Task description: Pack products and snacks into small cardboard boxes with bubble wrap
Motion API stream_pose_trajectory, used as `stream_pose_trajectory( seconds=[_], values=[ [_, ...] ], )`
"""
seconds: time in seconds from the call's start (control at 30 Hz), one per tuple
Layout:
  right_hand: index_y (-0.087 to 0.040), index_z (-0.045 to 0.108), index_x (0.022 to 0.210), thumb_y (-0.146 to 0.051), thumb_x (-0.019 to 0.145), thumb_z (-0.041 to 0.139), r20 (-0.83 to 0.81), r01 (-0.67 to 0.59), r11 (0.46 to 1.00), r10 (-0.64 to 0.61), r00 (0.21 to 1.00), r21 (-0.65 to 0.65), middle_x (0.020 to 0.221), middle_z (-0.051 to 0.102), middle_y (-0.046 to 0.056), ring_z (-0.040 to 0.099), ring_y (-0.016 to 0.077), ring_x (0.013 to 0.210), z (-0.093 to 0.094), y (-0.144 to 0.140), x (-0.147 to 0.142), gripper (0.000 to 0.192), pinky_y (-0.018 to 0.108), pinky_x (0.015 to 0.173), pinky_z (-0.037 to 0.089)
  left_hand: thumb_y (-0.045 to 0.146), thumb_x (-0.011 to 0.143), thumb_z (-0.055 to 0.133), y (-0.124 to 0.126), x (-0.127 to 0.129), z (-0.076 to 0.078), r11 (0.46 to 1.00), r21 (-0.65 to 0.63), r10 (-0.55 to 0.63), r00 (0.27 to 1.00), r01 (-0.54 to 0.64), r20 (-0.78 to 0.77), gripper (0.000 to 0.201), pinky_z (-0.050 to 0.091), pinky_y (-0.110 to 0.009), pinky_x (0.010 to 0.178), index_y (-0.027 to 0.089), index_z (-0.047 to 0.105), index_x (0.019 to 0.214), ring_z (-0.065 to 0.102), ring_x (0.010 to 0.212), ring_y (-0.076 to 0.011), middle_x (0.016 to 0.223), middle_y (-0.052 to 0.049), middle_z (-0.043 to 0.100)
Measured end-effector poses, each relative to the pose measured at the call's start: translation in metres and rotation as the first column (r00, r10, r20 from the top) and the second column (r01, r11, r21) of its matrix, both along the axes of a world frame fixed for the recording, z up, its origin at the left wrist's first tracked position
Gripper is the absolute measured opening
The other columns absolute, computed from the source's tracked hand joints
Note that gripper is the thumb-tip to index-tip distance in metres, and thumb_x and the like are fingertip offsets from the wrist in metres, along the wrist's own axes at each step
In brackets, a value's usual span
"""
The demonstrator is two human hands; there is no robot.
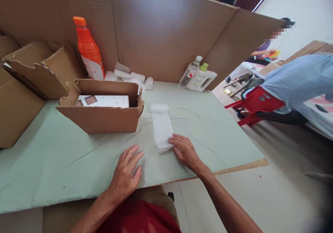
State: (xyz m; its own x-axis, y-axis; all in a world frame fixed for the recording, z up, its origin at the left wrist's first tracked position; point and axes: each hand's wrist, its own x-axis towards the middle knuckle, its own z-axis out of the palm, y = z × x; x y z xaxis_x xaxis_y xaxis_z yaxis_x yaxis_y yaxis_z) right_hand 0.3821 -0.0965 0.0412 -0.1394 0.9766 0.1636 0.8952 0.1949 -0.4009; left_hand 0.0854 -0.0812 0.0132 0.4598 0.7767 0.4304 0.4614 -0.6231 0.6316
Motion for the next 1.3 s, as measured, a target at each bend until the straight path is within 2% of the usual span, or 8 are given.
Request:
stream_pose_trajectory(
  seconds=[0.13,0.27,0.47,0.6,0.8,0.9,1.07,1.3],
  values=[
    [-0.026,0.073,0.112,-0.026,0.093,0.055,-0.321,-0.098,0.976,0.031,0.947,-0.195,0.11,0.076,0.007,0.07,0.0249,0.103,0.026,-0.001,-0.012,0.026,0.04,0.086,0.057,0.009,0.084,0.054,0.002,0.013,0.012,0.987,-0.088,-0.139,0.99,0.137,-0.015,0.074,0.041,-0.052,0.114,0.025,0.035,0.154,0.044,0.142,-0.0306,0.152,-0.014,0.048],
    [-0.024,0.07,0.118,-0.038,0.093,0.058,-0.542,-0.137,0.926,-0.082,0.836,-0.351,0.109,0.075,0.006,0.07,0.0233,0.098,0.038,-0.009,-0.016,0.031,0.036,0.083,0.058,0.02,0.09,0.052,0.009,0.036,0.02,0.946,-0.297,-0.111,0.991,0.126,0.069,0.062,0.054,-0.039,0.091,0.022,0.041,0.151,0.066,0.101,-0.0229,0.112,-0.01,0.07],
    [-0.027,0.068,0.113,-0.03,0.095,0.055,-0.38,0.31,0.948,-0.261,0.887,0.074,0.11,0.073,0.009,0.067,0.0268,0.105,0.017,-0.045,-0.022,0.022,0.046,0.094,0.053,0.021,0.088,0.051,0.033,0.065,0.02,0.864,-0.502,-0.045,0.985,-0.046,-0.168,0.063,0.045,-0.029,0.062,0.015,0.04,0.15,0.062,0.066,-0.0175,0.076,0.001,0.067],
    [-0.027,0.064,0.125,-0.025,0.089,0.063,-0.163,-0.006,0.994,0.024,0.986,0.11,0.127,0.069,0.011,0.062,0.0321,0.119,0.002,-0.058,-0.038,0.036,0.052,0.097,0.049,0.022,0.088,0.054,0.039,0.067,0.014,0.912,-0.4,-0.033,0.955,-0.092,-0.295,0.062,0.048,-0.031,0.066,0.016,0.043,0.148,0.066,0.069,-0.0202,0.079,-0.001,0.071],
    [-0.024,0.07,0.113,-0.016,0.097,0.048,-0.139,-0.025,0.999,0.031,0.99,0.048,0.107,0.076,0.01,0.068,0.0266,0.101,-0.015,-0.045,-0.039,0.028,0.046,0.087,0.052,0.032,0.092,0.061,0.015,0.042,0.011,0.997,-0.014,-0.072,0.987,0.071,-0.145,0.048,0.047,-0.043,0.099,0.018,0.052,0.137,0.059,0.119,-0.0292,0.132,-0.015,0.063],
    [-0.024,0.07,0.114,-0.021,0.1,0.048,-0.288,-0.021,1.0,0.023,0.957,0.009,0.1,0.077,0.006,0.071,0.0218,0.091,-0.011,-0.046,-0.035,0.026,0.038,0.082,0.056,0.018,0.095,0.054,0.003,0.037,0.014,0.979,-0.019,-0.202,0.974,0.201,-0.098,0.042,0.048,-0.038,0.091,0.019,0.051,0.136,0.063,0.103,-0.0229,0.112,-0.01,0.07],
    [-0.023,0.064,0.121,-0.02,0.095,0.059,-0.246,0.095,0.963,-0.031,0.969,0.252,0.116,0.071,0.01,0.067,0.0235,0.106,-0.003,-0.052,-0.036,0.027,0.039,0.088,0.055,0.013,0.093,0.052,0.009,0.047,0.01,0.996,-0.082,-0.053,0.986,0.04,-0.161,0.037,0.047,-0.034,0.072,0.014,0.056,0.13,0.062,0.075,-0.0203,0.083,-0.005,0.069],
    [-0.02,0.064,0.118,-0.016,0.095,0.056,-0.027,-0.116,0.966,0.126,0.992,0.231,0.113,0.074,0.011,0.066,0.0265,0.104,-0.011,-0.039,-0.044,0.025,0.044,0.086,0.051,0.022,0.092,0.059,0.008,0.039,0.012,0.996,0.066,-0.051,0.986,0.062,-0.156,0.039,0.045,-0.043,0.096,0.013,0.057,0.13,0.057,0.115,-0.0296,0.128,-0.017,0.062]
  ],
)
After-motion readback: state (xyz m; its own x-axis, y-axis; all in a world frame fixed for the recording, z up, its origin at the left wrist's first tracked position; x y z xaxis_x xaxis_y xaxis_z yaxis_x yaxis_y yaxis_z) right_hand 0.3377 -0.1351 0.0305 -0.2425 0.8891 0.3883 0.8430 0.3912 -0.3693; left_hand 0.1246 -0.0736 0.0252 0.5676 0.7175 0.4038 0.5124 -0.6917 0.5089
